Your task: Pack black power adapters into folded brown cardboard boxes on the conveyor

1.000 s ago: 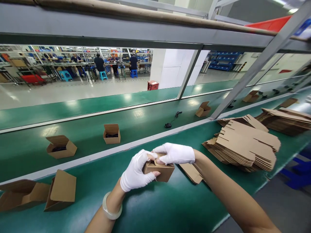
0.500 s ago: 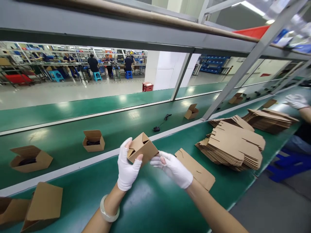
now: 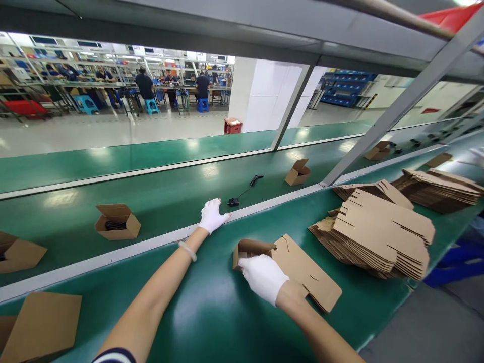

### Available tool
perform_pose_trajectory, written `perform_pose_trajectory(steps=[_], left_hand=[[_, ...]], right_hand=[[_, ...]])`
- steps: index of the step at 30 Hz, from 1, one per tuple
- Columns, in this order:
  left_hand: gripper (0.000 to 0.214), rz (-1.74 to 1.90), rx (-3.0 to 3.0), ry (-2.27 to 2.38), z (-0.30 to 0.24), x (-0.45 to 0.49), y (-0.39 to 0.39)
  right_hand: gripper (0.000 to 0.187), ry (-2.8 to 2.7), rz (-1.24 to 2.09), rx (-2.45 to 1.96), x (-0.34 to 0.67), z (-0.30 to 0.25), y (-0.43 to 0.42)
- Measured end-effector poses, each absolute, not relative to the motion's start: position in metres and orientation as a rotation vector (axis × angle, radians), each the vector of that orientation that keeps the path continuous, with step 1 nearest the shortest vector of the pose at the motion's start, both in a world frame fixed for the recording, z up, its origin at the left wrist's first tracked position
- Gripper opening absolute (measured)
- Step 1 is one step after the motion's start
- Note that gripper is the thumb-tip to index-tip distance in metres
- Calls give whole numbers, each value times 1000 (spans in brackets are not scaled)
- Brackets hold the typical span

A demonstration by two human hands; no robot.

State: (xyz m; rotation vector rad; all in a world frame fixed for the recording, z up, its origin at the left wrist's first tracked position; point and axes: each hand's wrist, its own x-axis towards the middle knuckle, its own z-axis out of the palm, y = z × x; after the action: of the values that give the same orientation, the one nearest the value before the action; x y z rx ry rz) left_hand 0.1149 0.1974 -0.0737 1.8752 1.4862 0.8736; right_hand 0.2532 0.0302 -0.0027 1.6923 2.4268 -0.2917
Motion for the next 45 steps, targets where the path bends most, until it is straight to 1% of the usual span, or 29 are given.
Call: perform_pose_trajectory(steps=[2,5,7,9,12,16,18,19,20,21,22,23,24,25,26,27,29,30,31,32,34,37,39,41,43,45], left_hand=[[60,825,1863,1532,-77,130,216],[42,815,1813,1579,-82,141,230],[29,862,1773,1569,-84,139,232],[24,949,1731,1520,-82,131,229],[33,1137,1658,1398,-69,112,221],[51,1403,1570,1181,-28,91,206],[52,1529,1508,1021,2,85,192],[51,1586,1452,896,18,83,182],[49,1631,1376,744,33,82,171],[46,1653,1293,586,48,81,157],[42,1652,1219,462,62,80,143],[39,1638,1162,378,73,79,128],[37,1623,1130,334,83,79,113],[36,1616,1109,312,91,78,99],[35,1616,1095,299,96,77,87],[35,1619,1082,294,100,75,77],[35,1632,1055,303,103,69,63],[35,1644,1040,316,102,65,58],[34,1658,1027,334,101,61,55],[34,1672,1018,359,98,56,52],[32,1686,1011,434,89,46,47],[31,1602,1012,582,67,40,35],[33,1499,1044,691,50,43,26],[38,1426,1105,811,37,48,17],[41,1395,1182,907,29,54,11],[41,1376,1260,949,28,59,7]], right_hand=[[26,2354,-329,1680,246,-6,38],[25,2320,-405,1664,243,-5,49],[25,2328,-410,1661,244,-3,52],[22,2338,-396,1689,244,-1,50],[18,2353,-330,1815,244,6,38],[23,2375,-174,2083,243,24,21],[25,2484,-196,2167,239,33,19],[24,2557,-261,2192,235,37,20],[26,2625,-359,2202,229,39,22],[32,2680,-487,2195,222,41,25],[42,2715,-640,2171,214,42,28],[53,2728,-815,2126,204,42,31],[60,2726,-1008,2055,194,42,33],[62,2713,-1214,1960,183,40,35],[58,2695,-1417,1854,173,39,34],[48,2677,-1599,1757,163,36,32],[22,2662,-1865,1627,149,32,26],[12,2661,-1956,1615,145,31,22],[6,2662,-2036,1642,145,31,17],[4,2660,-2122,1696,147,32,14],[9,2622,-2343,1845,158,38,9],[26,2515,-2746,2004,178,53,8],[37,2474,-2880,2032,187,62,10],[42,2487,-2804,2108,189,66,11],[38,2582,-2511,2237,188,66,11],[28,2723,-2172,2297,186,63,9]])
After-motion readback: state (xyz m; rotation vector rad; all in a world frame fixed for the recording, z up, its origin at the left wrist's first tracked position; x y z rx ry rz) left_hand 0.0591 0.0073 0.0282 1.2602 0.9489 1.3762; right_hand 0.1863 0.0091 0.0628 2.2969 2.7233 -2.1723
